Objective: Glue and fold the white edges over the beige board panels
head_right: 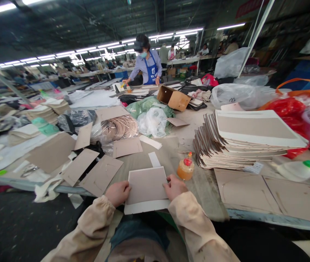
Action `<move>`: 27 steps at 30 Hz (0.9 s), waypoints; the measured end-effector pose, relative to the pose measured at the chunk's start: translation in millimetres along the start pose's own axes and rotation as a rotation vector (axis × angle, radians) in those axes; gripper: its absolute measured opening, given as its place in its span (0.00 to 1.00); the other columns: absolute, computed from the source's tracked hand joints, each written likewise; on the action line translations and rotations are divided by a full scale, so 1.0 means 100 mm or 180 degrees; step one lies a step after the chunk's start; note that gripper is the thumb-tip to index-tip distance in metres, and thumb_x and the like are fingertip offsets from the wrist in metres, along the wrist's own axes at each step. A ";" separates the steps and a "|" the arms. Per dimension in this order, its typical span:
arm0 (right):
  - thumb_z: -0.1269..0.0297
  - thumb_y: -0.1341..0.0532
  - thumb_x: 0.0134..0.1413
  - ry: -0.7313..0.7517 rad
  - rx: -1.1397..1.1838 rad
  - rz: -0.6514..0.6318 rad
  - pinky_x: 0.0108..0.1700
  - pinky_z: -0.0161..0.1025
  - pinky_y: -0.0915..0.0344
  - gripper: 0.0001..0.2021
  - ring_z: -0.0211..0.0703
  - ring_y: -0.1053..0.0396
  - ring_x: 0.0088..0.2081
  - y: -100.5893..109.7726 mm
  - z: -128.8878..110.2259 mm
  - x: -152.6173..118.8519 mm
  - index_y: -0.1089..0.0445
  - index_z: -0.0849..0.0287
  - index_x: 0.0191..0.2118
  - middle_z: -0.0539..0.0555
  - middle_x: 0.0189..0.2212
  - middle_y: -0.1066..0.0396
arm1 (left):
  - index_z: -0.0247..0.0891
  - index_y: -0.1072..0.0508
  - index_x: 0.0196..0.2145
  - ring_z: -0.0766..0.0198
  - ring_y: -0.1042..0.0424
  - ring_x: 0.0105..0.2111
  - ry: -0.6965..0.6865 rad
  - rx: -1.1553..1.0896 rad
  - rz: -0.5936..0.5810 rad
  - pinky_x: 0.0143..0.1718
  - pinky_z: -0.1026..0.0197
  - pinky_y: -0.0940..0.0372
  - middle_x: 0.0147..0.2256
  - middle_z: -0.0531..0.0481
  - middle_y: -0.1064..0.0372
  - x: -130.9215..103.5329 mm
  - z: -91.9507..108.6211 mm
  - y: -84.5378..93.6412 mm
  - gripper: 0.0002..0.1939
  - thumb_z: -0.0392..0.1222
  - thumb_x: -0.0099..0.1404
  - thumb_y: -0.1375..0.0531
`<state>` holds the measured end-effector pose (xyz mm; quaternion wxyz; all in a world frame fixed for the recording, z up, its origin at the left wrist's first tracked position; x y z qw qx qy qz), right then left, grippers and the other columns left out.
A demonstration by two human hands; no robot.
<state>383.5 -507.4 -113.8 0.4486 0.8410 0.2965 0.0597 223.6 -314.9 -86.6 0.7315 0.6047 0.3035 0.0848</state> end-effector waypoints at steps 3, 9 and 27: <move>0.64 0.38 0.49 -0.0079 0.0013 0.0041 0.31 0.33 0.43 0.07 0.38 0.31 0.29 0.02 -0.01 -0.01 0.32 0.57 0.36 0.46 0.22 0.29 | 0.40 0.32 0.29 0.56 0.28 0.35 0.0003 -0.0011 0.0002 0.31 0.60 0.40 0.32 0.46 0.27 0.00 0.00 0.00 0.14 0.45 0.63 0.54; 0.62 0.38 0.50 -0.0167 -0.0035 0.0030 0.32 0.33 0.42 0.07 0.39 0.30 0.31 0.03 -0.01 -0.02 0.32 0.57 0.36 0.47 0.24 0.28 | 0.40 0.32 0.29 0.57 0.28 0.35 0.0009 -0.0040 0.0029 0.32 0.60 0.40 0.32 0.47 0.27 0.01 -0.02 -0.04 0.14 0.45 0.64 0.54; 0.63 0.39 0.50 -0.0119 -0.0057 0.0006 0.30 0.33 0.43 0.07 0.39 0.31 0.29 0.03 -0.03 -0.03 0.33 0.56 0.37 0.45 0.22 0.29 | 0.40 0.31 0.29 0.58 0.28 0.35 0.0047 -0.0065 0.0065 0.33 0.61 0.40 0.32 0.47 0.27 -0.01 -0.03 -0.03 0.15 0.46 0.64 0.53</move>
Point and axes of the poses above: each hand's wrist, its own x-axis towards the middle knuckle, its own y-axis out of the back of the hand, z = x × y, the point moved 7 cm from there along x, towards the middle knuckle
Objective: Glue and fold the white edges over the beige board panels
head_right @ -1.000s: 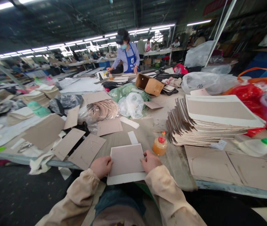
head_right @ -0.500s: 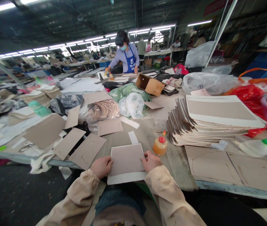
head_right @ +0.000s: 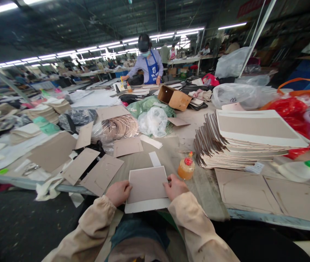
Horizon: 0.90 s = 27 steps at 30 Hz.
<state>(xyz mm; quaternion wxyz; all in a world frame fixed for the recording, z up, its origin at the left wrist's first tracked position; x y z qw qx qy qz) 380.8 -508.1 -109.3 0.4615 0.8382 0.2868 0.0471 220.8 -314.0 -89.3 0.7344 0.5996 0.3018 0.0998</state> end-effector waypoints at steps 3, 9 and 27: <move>0.64 0.39 0.50 0.0027 0.0032 -0.0001 0.30 0.33 0.43 0.07 0.39 0.31 0.28 -0.01 0.01 0.00 0.33 0.56 0.37 0.45 0.22 0.30 | 0.39 0.31 0.29 0.58 0.28 0.34 -0.0006 -0.0014 0.0001 0.32 0.61 0.41 0.32 0.47 0.27 0.00 -0.01 0.00 0.15 0.46 0.64 0.53; 0.63 0.40 0.51 0.0083 -0.0017 0.0040 0.30 0.33 0.44 0.07 0.38 0.31 0.28 -0.02 0.02 -0.01 0.34 0.56 0.37 0.45 0.22 0.30 | 0.40 0.31 0.28 0.60 0.29 0.33 -0.0119 -0.0066 0.0013 0.31 0.62 0.42 0.30 0.48 0.28 0.03 -0.02 -0.01 0.14 0.46 0.64 0.53; 0.60 0.42 0.52 0.0258 -0.0049 0.0153 0.30 0.34 0.43 0.09 0.39 0.31 0.29 -0.03 0.03 -0.06 0.34 0.55 0.39 0.45 0.24 0.30 | 0.40 0.31 0.28 0.61 0.29 0.33 -0.0051 -0.0126 0.0034 0.30 0.63 0.44 0.29 0.50 0.28 0.03 -0.03 -0.02 0.14 0.45 0.64 0.52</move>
Point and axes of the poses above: each hand's wrist, its own x-axis towards the middle knuckle, its own y-axis out of the back of the hand, z = x × y, the point moved 7 cm from there along x, towards the middle knuckle
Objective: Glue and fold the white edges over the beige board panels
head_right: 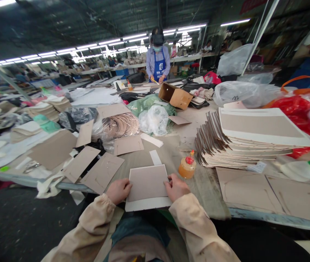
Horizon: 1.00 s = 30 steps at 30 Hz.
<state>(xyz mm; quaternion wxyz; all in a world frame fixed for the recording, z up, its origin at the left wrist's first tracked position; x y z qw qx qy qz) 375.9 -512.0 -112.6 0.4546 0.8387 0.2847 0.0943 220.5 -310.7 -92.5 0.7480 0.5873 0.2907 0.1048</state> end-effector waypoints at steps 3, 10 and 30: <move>0.60 0.43 0.52 0.0009 0.0001 0.0021 0.30 0.34 0.43 0.09 0.39 0.31 0.29 0.01 -0.01 -0.01 0.34 0.55 0.39 0.45 0.24 0.30 | 0.40 0.31 0.28 0.61 0.29 0.33 0.0010 -0.0009 -0.0008 0.30 0.63 0.44 0.30 0.50 0.28 0.00 0.00 0.01 0.13 0.44 0.64 0.52; 0.60 0.43 0.52 -0.0012 -0.0012 -0.0028 0.29 0.34 0.43 0.09 0.39 0.32 0.28 0.02 -0.02 -0.01 0.35 0.55 0.40 0.45 0.24 0.30 | 0.40 0.31 0.28 0.61 0.29 0.33 0.0010 -0.0022 -0.0003 0.30 0.62 0.44 0.30 0.50 0.28 0.00 -0.01 0.00 0.14 0.45 0.64 0.52; 0.60 0.44 0.53 0.0106 -0.0082 0.0137 0.30 0.35 0.43 0.09 0.39 0.32 0.28 -0.01 -0.02 -0.04 0.35 0.54 0.40 0.46 0.25 0.30 | 0.40 0.31 0.28 0.62 0.30 0.31 -0.0030 -0.0096 0.0108 0.29 0.63 0.46 0.29 0.50 0.28 -0.03 -0.02 -0.01 0.14 0.45 0.64 0.52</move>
Point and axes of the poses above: each hand's wrist, its own x-axis towards the middle knuckle, its own y-axis out of the back of the hand, z = x × y, the point moved 7 cm from there along x, towards the middle knuckle
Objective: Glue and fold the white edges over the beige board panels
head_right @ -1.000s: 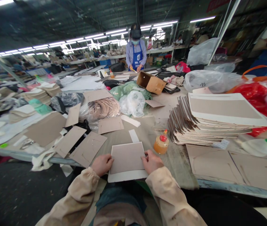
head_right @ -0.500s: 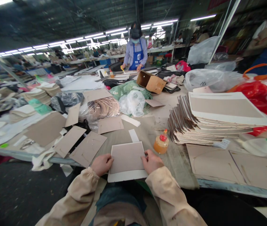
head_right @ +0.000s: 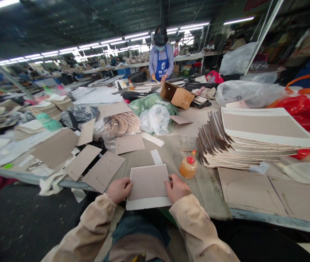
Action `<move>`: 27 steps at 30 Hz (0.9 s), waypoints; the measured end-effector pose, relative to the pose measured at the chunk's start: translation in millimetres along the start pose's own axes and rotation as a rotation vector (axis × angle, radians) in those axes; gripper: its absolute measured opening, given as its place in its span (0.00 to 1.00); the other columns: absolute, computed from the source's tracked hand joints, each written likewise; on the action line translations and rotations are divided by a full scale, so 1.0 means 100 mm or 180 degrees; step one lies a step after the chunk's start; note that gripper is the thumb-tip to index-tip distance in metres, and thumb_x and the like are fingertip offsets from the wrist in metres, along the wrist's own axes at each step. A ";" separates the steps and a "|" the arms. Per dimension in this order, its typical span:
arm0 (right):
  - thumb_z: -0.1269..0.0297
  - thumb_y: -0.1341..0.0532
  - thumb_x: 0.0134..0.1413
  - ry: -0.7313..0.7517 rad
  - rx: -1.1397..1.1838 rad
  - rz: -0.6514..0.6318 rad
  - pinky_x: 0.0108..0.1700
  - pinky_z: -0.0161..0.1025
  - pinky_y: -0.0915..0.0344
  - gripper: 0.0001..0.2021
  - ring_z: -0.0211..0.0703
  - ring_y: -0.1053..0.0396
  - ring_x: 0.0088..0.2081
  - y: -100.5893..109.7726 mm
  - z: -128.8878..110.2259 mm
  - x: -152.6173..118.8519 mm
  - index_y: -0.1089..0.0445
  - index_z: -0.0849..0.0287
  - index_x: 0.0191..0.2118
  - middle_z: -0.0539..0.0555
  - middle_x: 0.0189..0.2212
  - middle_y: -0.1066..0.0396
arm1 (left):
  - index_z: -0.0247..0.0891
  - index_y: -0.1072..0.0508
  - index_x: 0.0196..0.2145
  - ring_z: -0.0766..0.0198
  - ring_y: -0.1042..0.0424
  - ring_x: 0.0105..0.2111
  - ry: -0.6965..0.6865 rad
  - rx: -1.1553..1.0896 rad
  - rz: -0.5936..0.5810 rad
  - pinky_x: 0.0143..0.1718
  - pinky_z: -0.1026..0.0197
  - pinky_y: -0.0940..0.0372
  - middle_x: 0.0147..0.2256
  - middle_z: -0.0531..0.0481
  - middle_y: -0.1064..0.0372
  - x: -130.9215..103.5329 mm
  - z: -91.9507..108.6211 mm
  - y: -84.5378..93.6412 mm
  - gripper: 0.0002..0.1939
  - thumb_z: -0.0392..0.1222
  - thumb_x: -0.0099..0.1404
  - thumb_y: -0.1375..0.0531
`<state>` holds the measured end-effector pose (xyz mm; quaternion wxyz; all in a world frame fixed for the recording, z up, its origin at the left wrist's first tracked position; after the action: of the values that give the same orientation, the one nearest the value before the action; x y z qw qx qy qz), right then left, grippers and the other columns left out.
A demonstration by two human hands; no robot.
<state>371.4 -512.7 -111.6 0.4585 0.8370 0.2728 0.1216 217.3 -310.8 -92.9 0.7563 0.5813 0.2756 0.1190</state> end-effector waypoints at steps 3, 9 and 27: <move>0.60 0.44 0.53 0.0035 -0.0037 0.0012 0.30 0.35 0.42 0.09 0.40 0.32 0.28 0.01 -0.01 -0.01 0.35 0.55 0.40 0.46 0.25 0.30 | 0.40 0.32 0.27 0.62 0.30 0.31 -0.0033 -0.0003 0.0055 0.28 0.63 0.47 0.28 0.51 0.29 0.00 -0.01 -0.01 0.14 0.45 0.64 0.52; 0.59 0.46 0.54 0.0235 -0.0066 0.0187 0.30 0.35 0.42 0.11 0.38 0.33 0.27 0.02 -0.03 -0.03 0.34 0.57 0.40 0.47 0.25 0.30 | 0.40 0.33 0.26 0.63 0.31 0.29 -0.0070 -0.0017 0.0178 0.26 0.62 0.49 0.27 0.51 0.29 -0.01 -0.03 -0.03 0.13 0.45 0.64 0.52; 0.56 0.49 0.57 0.0787 -0.0188 0.1024 0.32 0.34 0.39 0.15 0.39 0.31 0.30 -0.03 0.00 -0.15 0.32 0.60 0.43 0.51 0.30 0.28 | 0.40 0.35 0.24 0.64 0.33 0.28 -0.0099 -0.0166 0.0412 0.25 0.62 0.53 0.26 0.52 0.32 -0.05 -0.02 -0.01 0.13 0.45 0.63 0.51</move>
<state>358.5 -520.0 -113.7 0.4205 0.8347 0.1861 0.3031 211.4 -311.8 -92.4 0.7660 0.5799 0.2225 0.1658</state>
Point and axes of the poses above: each hand's wrist, its own x-axis towards the middle knuckle, its own y-axis out of the back of the hand, z = x × y, the point moved 7 cm from there along x, towards the middle knuckle
